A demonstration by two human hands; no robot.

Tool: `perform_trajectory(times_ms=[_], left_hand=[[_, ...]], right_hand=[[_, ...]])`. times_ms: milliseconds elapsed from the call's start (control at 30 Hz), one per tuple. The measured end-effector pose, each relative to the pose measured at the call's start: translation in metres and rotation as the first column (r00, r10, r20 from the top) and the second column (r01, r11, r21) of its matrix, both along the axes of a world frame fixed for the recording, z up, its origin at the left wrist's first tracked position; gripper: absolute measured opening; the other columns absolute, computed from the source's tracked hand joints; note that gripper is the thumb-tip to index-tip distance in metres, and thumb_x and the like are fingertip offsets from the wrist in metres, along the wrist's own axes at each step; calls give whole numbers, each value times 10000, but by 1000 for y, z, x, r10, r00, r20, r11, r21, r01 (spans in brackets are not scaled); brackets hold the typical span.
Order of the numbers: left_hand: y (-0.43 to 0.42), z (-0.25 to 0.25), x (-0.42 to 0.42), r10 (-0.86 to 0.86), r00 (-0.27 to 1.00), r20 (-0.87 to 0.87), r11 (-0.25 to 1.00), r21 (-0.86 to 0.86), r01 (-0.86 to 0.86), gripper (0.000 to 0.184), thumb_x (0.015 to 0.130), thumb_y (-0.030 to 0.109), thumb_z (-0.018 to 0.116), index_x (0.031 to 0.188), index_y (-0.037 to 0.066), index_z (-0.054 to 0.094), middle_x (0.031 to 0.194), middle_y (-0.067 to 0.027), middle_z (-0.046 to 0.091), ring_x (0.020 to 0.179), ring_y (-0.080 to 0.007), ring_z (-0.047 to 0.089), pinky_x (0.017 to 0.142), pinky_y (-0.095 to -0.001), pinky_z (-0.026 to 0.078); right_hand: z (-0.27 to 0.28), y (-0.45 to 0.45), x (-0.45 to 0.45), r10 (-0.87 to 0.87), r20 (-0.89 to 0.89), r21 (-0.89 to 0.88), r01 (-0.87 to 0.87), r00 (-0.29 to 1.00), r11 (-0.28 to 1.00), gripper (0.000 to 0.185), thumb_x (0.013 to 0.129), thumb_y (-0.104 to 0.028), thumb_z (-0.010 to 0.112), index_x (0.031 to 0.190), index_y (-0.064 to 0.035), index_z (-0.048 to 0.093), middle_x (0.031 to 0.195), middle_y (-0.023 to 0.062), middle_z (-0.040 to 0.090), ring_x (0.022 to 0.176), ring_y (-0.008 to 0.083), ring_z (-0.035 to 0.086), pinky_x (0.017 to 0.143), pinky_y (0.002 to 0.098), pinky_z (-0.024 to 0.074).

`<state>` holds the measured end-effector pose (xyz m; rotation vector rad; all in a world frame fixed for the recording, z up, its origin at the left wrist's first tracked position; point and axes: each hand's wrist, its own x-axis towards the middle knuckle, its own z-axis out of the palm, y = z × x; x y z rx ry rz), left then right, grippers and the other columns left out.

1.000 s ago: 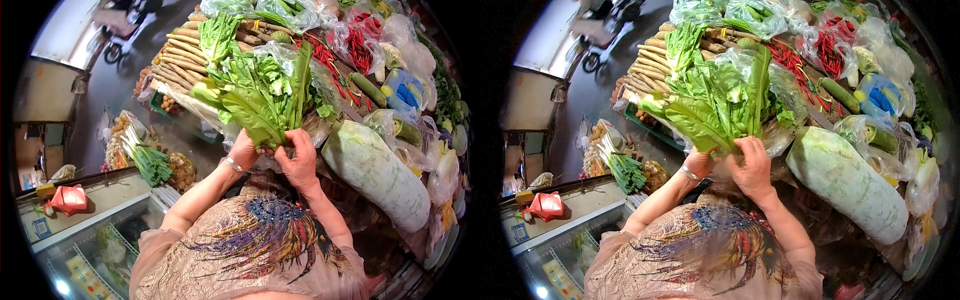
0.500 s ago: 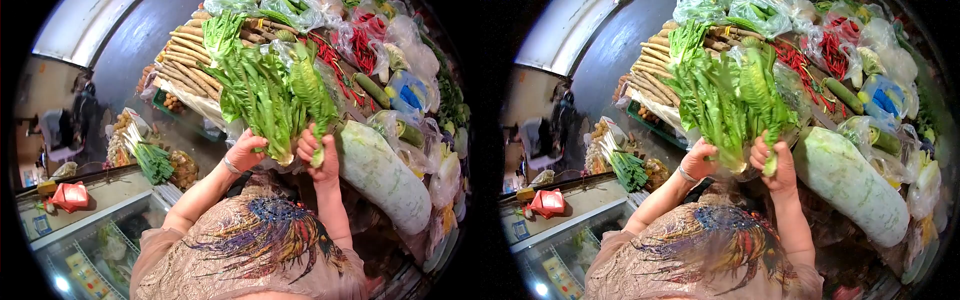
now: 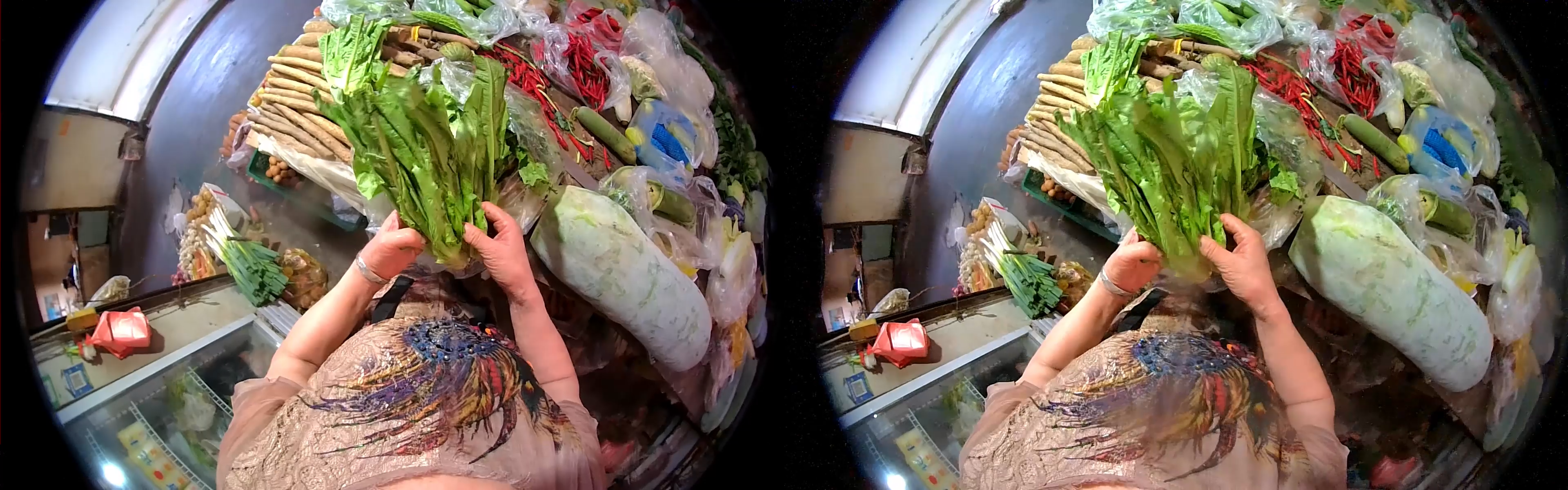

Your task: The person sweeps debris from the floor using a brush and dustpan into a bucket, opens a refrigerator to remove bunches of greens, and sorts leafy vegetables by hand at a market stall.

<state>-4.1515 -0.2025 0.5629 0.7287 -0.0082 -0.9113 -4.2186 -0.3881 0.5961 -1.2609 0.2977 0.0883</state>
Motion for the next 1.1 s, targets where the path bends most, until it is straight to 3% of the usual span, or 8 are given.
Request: perform_trajectory(times_ms=[267, 467, 633, 867, 967, 1000, 1067, 1100], left_hand=[[-5, 10, -6, 170, 982, -86, 985, -8, -171, 583, 684, -88, 484, 1252, 42, 457, 1145, -67, 569, 1032, -187, 554, 803, -263, 438], [-10, 8, -12, 240, 971, -13, 971, -14, -240, 607, 687, -102, 502, 1266, 75, 452, 1176, -63, 553, 1061, -204, 543, 839, -289, 439], [-2, 0, -12, 272, 954, -126, 961, -23, -277, 597, 694, -96, 534, 1258, 88, 461, 1154, -61, 560, 1041, -213, 551, 850, -303, 439], [2, 11, -9, 67, 983, -171, 910, -393, -130, 664, 718, 50, 554, 1355, 30, 366, 1281, -168, 514, 1171, -336, 511, 1005, -479, 389], [4, 18, -5, 59, 998, -38, 926, -370, -69, 675, 691, 47, 533, 1346, 19, 373, 1250, -192, 529, 1156, -369, 513, 1002, -503, 383], [5, 17, -5, 61, 997, -37, 927, -369, -70, 675, 691, 47, 533, 1346, 19, 373, 1250, -192, 529, 1156, -369, 513, 1002, -503, 383], [7, 13, -5, 124, 990, -61, 949, -283, -136, 680, 666, -3, 513, 1334, 15, 388, 1240, -189, 535, 1152, -345, 522, 1000, -473, 394], [7, 14, -5, 125, 990, -60, 949, -284, -137, 680, 666, -3, 513, 1334, 15, 388, 1240, -189, 535, 1152, -345, 522, 1000, -473, 394]], right_hand=[[-9, 15, 1, -266, 172, -54, 279, 949, 959, 165, 881, -113, 610, 989, 4, 568, 834, -33, 559, 738, 44, 477, 639, 212, 425], [-8, 9, 1, -161, 194, -533, 242, 968, 811, 121, 893, -124, 590, 921, -13, 551, 693, -38, 483, 648, 46, 426, 547, 241, 386], [-19, 14, 3, -388, 300, -6, 409, 871, 913, 244, 913, -199, 590, 1052, -9, 530, 800, -23, 543, 689, 52, 457, 605, 220, 404], [-23, -8, 0, -158, 236, 618, -23, 959, 786, 428, 922, -286, 576, 1237, -21, 457, 942, -1, 569, 745, 66, 509, 612, 189, 417], [-12, -13, 14, -183, 254, -32, 197, 950, 980, 450, 917, -274, 564, 1242, 14, 449, 1024, 73, 612, 849, 182, 591, 705, 286, 485], [-9, -16, 21, -182, 254, -31, 196, 950, 980, 450, 917, -274, 564, 1242, 14, 449, 1024, 73, 612, 849, 182, 591, 705, 286, 485], [-2, -25, 30, 12, -86, -785, -76, 996, 614, 453, 900, -266, 571, 1225, 31, 464, 1047, 162, 614, 902, 309, 599, 794, 365, 478], [-4, -21, 31, 21, 41, -880, 26, 999, 474, 459, 882, -271, 580, 1211, 35, 484, 1065, 225, 594, 956, 385, 569, 852, 420, 445]])
